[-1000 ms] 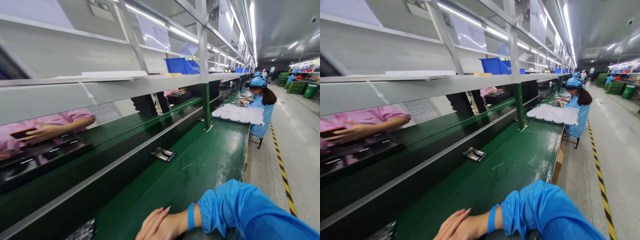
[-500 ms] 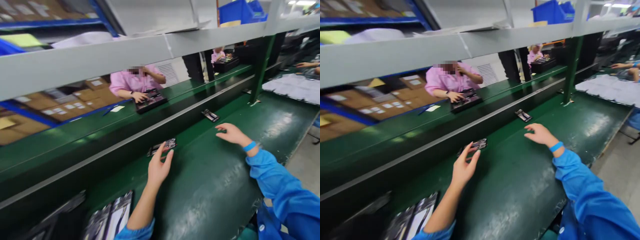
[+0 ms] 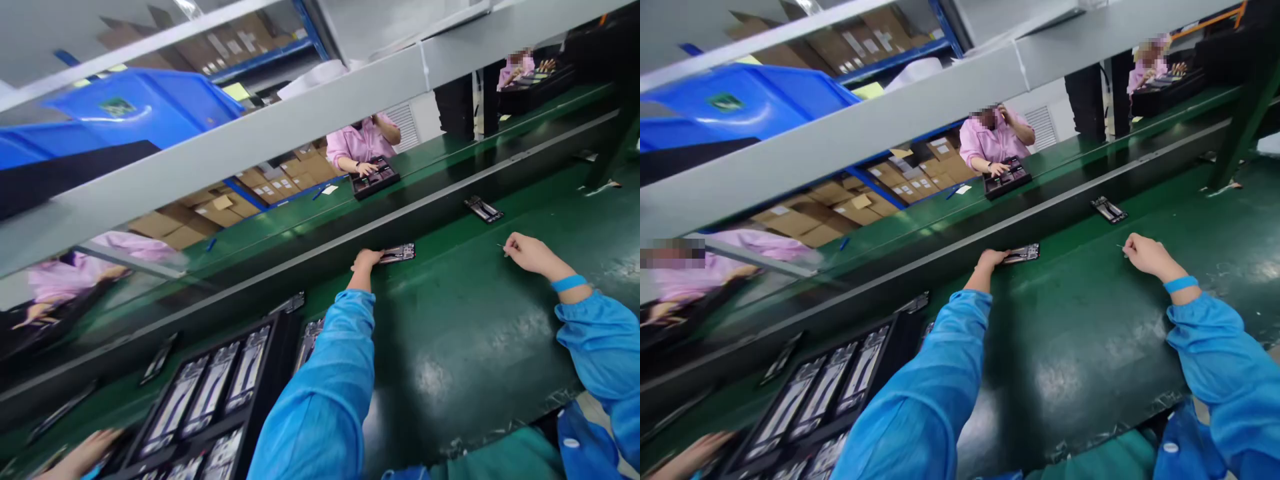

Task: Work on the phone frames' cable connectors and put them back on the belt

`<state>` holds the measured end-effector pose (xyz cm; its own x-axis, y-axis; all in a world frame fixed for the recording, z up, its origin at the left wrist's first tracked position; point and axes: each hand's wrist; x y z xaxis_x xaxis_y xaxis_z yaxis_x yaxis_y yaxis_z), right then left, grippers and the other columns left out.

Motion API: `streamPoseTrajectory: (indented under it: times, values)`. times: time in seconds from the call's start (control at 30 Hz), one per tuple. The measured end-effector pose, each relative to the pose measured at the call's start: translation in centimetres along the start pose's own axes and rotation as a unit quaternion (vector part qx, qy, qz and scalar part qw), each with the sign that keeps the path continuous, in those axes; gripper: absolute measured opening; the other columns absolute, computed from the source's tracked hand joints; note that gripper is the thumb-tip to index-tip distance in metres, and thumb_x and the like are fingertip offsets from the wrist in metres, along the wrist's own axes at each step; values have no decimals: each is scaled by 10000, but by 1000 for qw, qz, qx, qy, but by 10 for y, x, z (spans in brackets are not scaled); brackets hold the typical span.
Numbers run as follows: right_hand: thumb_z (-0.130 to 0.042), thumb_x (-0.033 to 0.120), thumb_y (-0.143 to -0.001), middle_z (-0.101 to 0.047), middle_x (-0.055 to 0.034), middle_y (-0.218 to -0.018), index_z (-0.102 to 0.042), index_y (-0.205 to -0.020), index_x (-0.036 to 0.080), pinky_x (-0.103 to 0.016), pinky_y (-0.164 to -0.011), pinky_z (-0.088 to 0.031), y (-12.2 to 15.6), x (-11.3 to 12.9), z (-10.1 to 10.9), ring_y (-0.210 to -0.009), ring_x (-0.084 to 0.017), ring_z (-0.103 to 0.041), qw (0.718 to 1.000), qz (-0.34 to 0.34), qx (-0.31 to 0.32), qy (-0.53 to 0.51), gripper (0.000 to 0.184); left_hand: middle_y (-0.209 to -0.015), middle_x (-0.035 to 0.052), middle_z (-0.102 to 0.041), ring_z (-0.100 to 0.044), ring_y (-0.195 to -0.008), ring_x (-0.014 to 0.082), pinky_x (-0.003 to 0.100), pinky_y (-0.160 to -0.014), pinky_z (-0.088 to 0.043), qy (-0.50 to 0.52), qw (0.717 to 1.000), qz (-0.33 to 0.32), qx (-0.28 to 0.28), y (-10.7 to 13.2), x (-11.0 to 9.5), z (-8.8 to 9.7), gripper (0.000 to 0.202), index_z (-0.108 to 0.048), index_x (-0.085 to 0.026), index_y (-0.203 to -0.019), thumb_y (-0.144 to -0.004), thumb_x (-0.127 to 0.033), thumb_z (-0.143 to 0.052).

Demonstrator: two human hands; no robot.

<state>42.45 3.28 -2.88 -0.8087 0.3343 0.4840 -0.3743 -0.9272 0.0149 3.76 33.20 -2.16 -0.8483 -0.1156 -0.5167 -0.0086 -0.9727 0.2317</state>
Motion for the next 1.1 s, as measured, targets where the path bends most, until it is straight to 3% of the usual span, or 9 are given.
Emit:
streamPoseTrajectory:
  times: [0.1, 0.23, 0.33, 0.47, 0.6, 0.73, 0.83, 0.97, 1.1]
  values:
    - [-497, 288, -982, -789, -44, -911, -601, -1035, 218, -302, -706, -472, 10, 16, -3, -838, -209, -722, 997, 62, 26, -23, 136, -1297, 117, -626, -650, -1133, 252, 439, -941, -576, 42, 999, 18, 25, 10, -7, 6, 405, -606, -150, -1303, -972, -371, -673]
    - [-482, 247, -982, -794, -25, -844, -576, -1330, 197, -301, -750, -496, 22, 36, -7, -888, -218, -740, 990, 120, 59, -34, 363, -1302, 113, -625, -654, -1113, 240, 454, -936, -581, 93, 992, 6, 81, 51, 7, 21, 391, -599, -156, -1312, -990, -373, -644]
    - [-481, 214, -963, -794, -39, -853, -659, -1302, 183, -318, -748, -514, 26, 44, -7, -843, -229, -742, 989, 136, 50, -13, 384, -1230, 99, -653, -675, -1027, 213, 412, -873, -599, 94, 987, -15, 131, 105, 34, 21, 377, -603, -154, -1295, -993, -378, -640]
    - [-530, 159, -942, -787, -26, -837, -729, -1234, 194, -308, -730, -502, 23, 46, -5, -812, -212, -723, 990, 130, 49, -13, 355, -804, 29, -700, -614, -590, 131, 256, -568, -507, 73, 981, -45, 173, 199, 66, 12, 524, -553, -131, -1345, -952, -462, -659]
    - [-584, 109, -951, -745, -34, -708, -724, -1262, 123, -318, -744, -443, 18, 46, -3, -778, -182, -679, 994, 105, 41, -15, 341, -689, 6, -698, -625, -595, 160, 276, -600, -476, 48, 971, -106, 208, 267, 66, 18, 511, -688, -200, -1225, -872, -570, -711]
    - [-641, 113, -931, -734, -22, -681, -742, -1224, 131, -322, -697, -401, 19, 49, 6, -726, -158, -623, 994, 95, 58, -7, 311, -1064, 65, -760, -694, -994, 224, 385, -967, -489, 6, 921, -367, 129, 256, 39, 17, 423, -694, -220, -1269, -924, -464, -679]
    - [-660, 92, -900, -723, -8, -659, -742, -1206, 145, -317, -670, -377, 23, 55, 17, -675, -135, -581, 992, 95, 83, 18, 321, -1501, 131, -540, -478, -1392, 289, 450, -1165, -342, -8, 865, -482, 135, 222, 18, -1, 619, -562, -201, -1442, -895, -443, -718]
    - [-558, -7, -874, -693, -15, -589, -756, -1106, 150, -332, -662, -404, 29, 60, 25, -631, -159, -606, 990, 58, 125, -15, 343, -1307, 92, -650, -522, -1270, 302, 482, -1127, -311, -64, 846, -499, 177, 207, -1, -26, 531, -645, -226, -1329, -873, -481, -737]
    - [-505, 39, -908, -709, -32, -645, -694, -1217, 159, -343, -624, -447, 28, 55, 23, -576, -174, -626, 974, -21, 155, -166, 382, -1115, 69, -687, -569, -1058, 265, 420, -970, -363, -78, 869, -466, 148, 239, 2, -36, 453, -676, -215, -1249, -918, -524, -681]
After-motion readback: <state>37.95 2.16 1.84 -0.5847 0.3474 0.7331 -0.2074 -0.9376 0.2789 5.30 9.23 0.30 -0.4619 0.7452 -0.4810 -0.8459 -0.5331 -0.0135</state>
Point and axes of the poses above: each hand's wrist, its own y-axis away from the middle knuckle, its own z-axis out of the back of the hand, x = y × z
